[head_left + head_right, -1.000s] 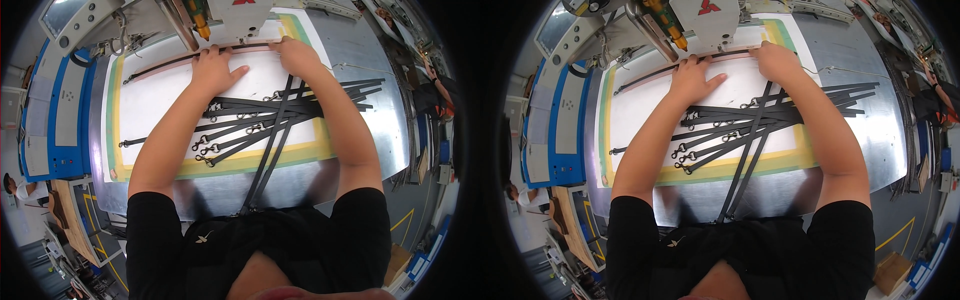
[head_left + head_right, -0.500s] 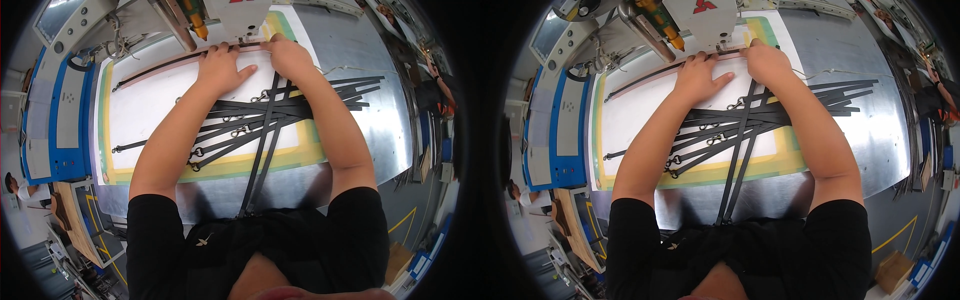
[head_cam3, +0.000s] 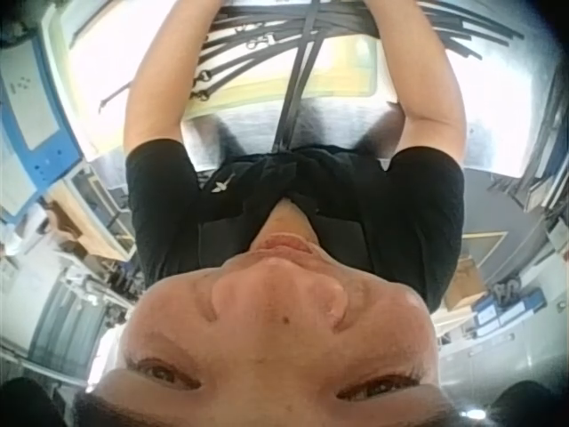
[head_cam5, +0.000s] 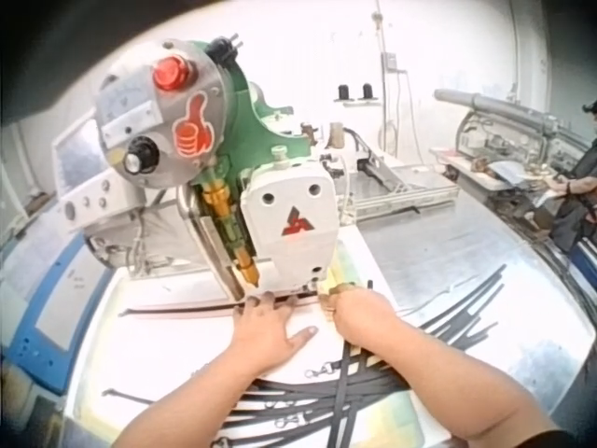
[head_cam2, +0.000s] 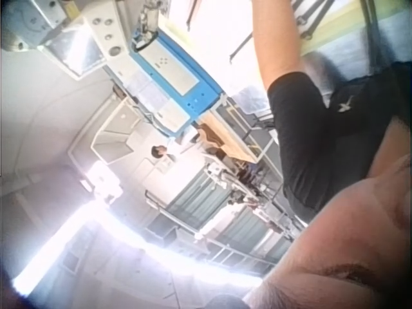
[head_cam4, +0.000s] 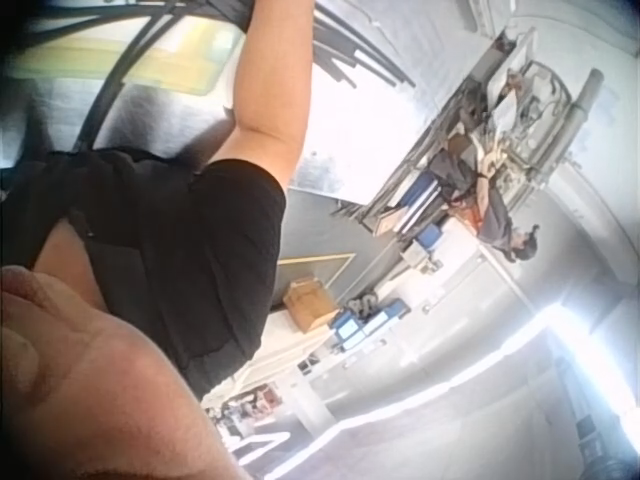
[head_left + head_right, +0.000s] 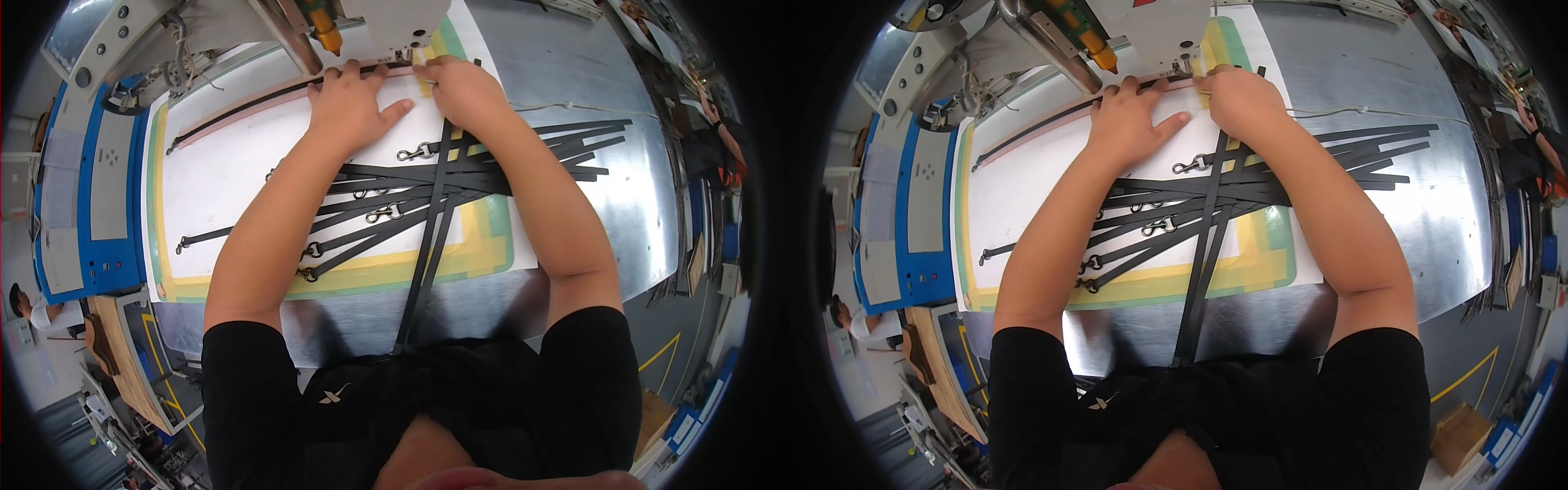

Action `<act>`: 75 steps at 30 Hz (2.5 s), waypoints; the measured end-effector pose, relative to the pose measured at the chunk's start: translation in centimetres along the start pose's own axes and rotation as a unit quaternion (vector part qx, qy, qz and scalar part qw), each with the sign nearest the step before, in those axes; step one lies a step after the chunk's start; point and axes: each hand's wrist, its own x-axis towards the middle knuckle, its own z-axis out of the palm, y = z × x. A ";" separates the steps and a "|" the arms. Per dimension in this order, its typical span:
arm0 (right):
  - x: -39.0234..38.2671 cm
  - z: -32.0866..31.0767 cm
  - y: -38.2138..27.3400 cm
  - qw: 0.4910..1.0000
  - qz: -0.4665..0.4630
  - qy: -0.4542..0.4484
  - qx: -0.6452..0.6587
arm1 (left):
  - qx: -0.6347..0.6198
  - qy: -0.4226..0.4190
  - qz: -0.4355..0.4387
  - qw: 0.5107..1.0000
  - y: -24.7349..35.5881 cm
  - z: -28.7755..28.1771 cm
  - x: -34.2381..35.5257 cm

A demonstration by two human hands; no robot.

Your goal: The recorder is using a specialized sewing machine to process leather or synthetic straps, likely attaching end clips or reinforcement.

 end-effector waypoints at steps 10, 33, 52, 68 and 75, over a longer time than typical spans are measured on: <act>-0.2 0.9 0.7 0.999 -0.018 0.024 0.009 | 0.007 0.035 0.054 0.998 -9.6 -1.4 -3.5; -0.7 -0.6 -0.5 0.999 -0.016 -0.016 0.023 | -0.013 0.006 -0.306 0.952 -34.5 -5.7 -8.2; -2.6 -0.3 -2.0 0.994 -0.083 0.030 0.071 | -0.371 0.242 -0.368 0.818 -20.7 -3.7 -39.0; 0.1 1.7 -3.5 0.981 -0.178 0.053 -0.051 | -0.432 0.295 -0.333 0.785 -19.7 -2.9 -41.1; -5.3 -3.3 0.2 0.989 -0.096 0.112 0.004 | -0.173 0.289 -0.382 0.861 -22.0 -2.6 -40.8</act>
